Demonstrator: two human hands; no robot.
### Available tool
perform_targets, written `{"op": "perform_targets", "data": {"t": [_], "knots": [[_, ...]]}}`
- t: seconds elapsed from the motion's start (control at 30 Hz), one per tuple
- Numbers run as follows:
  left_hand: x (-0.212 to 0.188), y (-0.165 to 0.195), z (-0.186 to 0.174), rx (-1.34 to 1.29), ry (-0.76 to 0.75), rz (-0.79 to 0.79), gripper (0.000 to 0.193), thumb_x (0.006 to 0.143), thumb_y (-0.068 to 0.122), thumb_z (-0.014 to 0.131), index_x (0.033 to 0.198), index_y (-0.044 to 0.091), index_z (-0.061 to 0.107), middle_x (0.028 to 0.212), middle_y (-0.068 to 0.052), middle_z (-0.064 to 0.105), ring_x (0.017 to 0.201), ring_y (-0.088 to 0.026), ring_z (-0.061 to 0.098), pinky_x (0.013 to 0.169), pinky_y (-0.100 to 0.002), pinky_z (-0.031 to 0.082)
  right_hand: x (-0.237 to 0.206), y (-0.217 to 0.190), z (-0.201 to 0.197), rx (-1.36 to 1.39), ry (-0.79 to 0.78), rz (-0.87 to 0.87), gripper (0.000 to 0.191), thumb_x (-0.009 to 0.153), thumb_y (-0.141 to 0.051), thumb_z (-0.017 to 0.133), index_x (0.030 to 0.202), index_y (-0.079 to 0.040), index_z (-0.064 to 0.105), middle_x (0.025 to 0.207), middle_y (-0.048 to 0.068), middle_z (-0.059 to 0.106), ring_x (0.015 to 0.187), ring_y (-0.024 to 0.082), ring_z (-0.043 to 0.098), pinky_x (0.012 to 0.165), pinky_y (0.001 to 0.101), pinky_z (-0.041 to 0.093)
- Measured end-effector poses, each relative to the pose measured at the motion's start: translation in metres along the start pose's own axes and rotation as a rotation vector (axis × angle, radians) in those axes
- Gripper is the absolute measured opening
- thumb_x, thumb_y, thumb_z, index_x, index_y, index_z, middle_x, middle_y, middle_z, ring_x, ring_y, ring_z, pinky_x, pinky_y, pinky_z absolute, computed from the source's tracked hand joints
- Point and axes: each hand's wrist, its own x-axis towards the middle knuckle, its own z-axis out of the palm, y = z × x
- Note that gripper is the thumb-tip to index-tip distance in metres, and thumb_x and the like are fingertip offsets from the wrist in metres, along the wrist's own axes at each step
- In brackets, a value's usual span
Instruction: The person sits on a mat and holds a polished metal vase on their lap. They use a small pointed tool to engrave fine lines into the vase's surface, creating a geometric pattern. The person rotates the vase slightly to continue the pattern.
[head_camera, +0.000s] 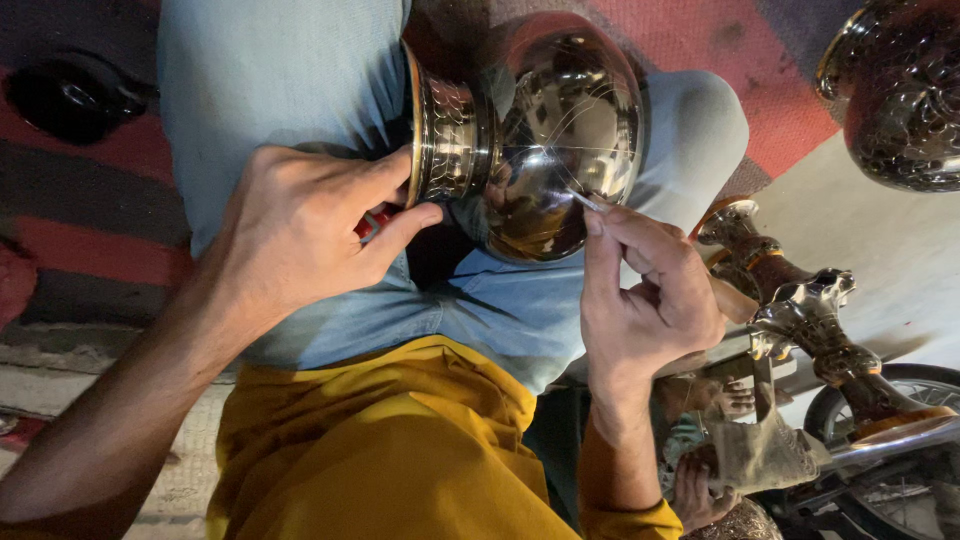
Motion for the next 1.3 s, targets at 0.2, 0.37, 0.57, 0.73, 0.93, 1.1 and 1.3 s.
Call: {"op": "perform_targets", "data": {"t": [0.2, 0.37, 0.57, 0.73, 0.93, 1.1, 1.3], "knots": [[0.000, -0.001, 0.002, -0.002, 0.003, 0.000, 0.042, 0.089, 0.022, 0.087, 0.117, -0.005, 0.072, 0.069, -0.008, 0.072, 0.053, -0.016, 0.067, 0.051, -0.030, 0.053, 0.010, -0.004, -0.008, 0.058, -0.136, -0.174, 0.020, 0.095, 0.016, 0.081, 0.101, 0.003, 0.068, 0.098, 0.014, 0.076, 0.089, 0.017, 0.075, 0.081, 0.0214, 0.057], [0.000, -0.001, 0.003, 0.017, -0.004, -0.005, 0.043, 0.089, 0.023, 0.087, 0.118, -0.006, 0.072, 0.067, -0.007, 0.072, 0.051, -0.015, 0.066, 0.050, -0.029, 0.053, 0.010, -0.003, -0.009, 0.087, -0.150, -0.171, 0.020, 0.097, 0.017, 0.081, 0.102, 0.003, 0.067, 0.099, 0.014, 0.076, 0.092, 0.017, 0.077, 0.084, 0.0219, 0.059], [-0.002, -0.003, 0.005, 0.004, -0.011, -0.008, 0.043, 0.090, 0.023, 0.086, 0.120, -0.004, 0.072, 0.067, -0.007, 0.072, 0.051, -0.015, 0.066, 0.049, -0.028, 0.054, 0.013, -0.003, -0.015, 0.059, -0.205, -0.209, 0.020, 0.096, 0.016, 0.081, 0.102, 0.003, 0.068, 0.101, 0.013, 0.076, 0.093, 0.018, 0.077, 0.086, 0.0239, 0.061], [-0.001, -0.002, 0.005, 0.010, -0.006, -0.003, 0.042, 0.090, 0.023, 0.086, 0.119, -0.004, 0.072, 0.068, -0.007, 0.072, 0.052, -0.015, 0.067, 0.050, -0.029, 0.054, 0.024, -0.002, -0.023, 0.053, -0.310, -0.299, 0.019, 0.093, 0.015, 0.079, 0.103, 0.002, 0.068, 0.105, 0.013, 0.076, 0.095, 0.019, 0.077, 0.087, 0.0257, 0.062], [0.000, -0.001, 0.003, 0.030, -0.018, -0.019, 0.042, 0.088, 0.023, 0.086, 0.118, -0.005, 0.074, 0.065, -0.007, 0.072, 0.047, -0.015, 0.065, 0.047, -0.030, 0.052, 0.028, 0.001, -0.022, 0.021, -0.313, -0.330, 0.020, 0.093, 0.014, 0.080, 0.103, 0.001, 0.068, 0.104, 0.012, 0.077, 0.092, 0.018, 0.077, 0.083, 0.0241, 0.062], [0.000, -0.002, 0.002, 0.016, -0.001, -0.010, 0.040, 0.090, 0.023, 0.086, 0.116, -0.004, 0.074, 0.069, -0.007, 0.072, 0.051, -0.014, 0.065, 0.050, -0.029, 0.052, 0.040, 0.010, -0.029, 0.064, -0.447, -0.414, 0.018, 0.091, 0.011, 0.080, 0.101, -0.001, 0.071, 0.106, 0.010, 0.077, 0.098, 0.018, 0.077, 0.083, 0.0256, 0.064], [-0.001, -0.001, 0.003, 0.035, 0.003, -0.005, 0.039, 0.089, 0.024, 0.086, 0.115, -0.003, 0.075, 0.066, -0.006, 0.071, 0.049, -0.014, 0.064, 0.050, -0.029, 0.051, 0.054, 0.009, -0.033, 0.011, -0.541, -0.480, 0.016, 0.089, 0.008, 0.082, 0.095, -0.005, 0.074, 0.103, 0.006, 0.077, 0.093, 0.015, 0.076, 0.078, 0.0250, 0.064]]}}
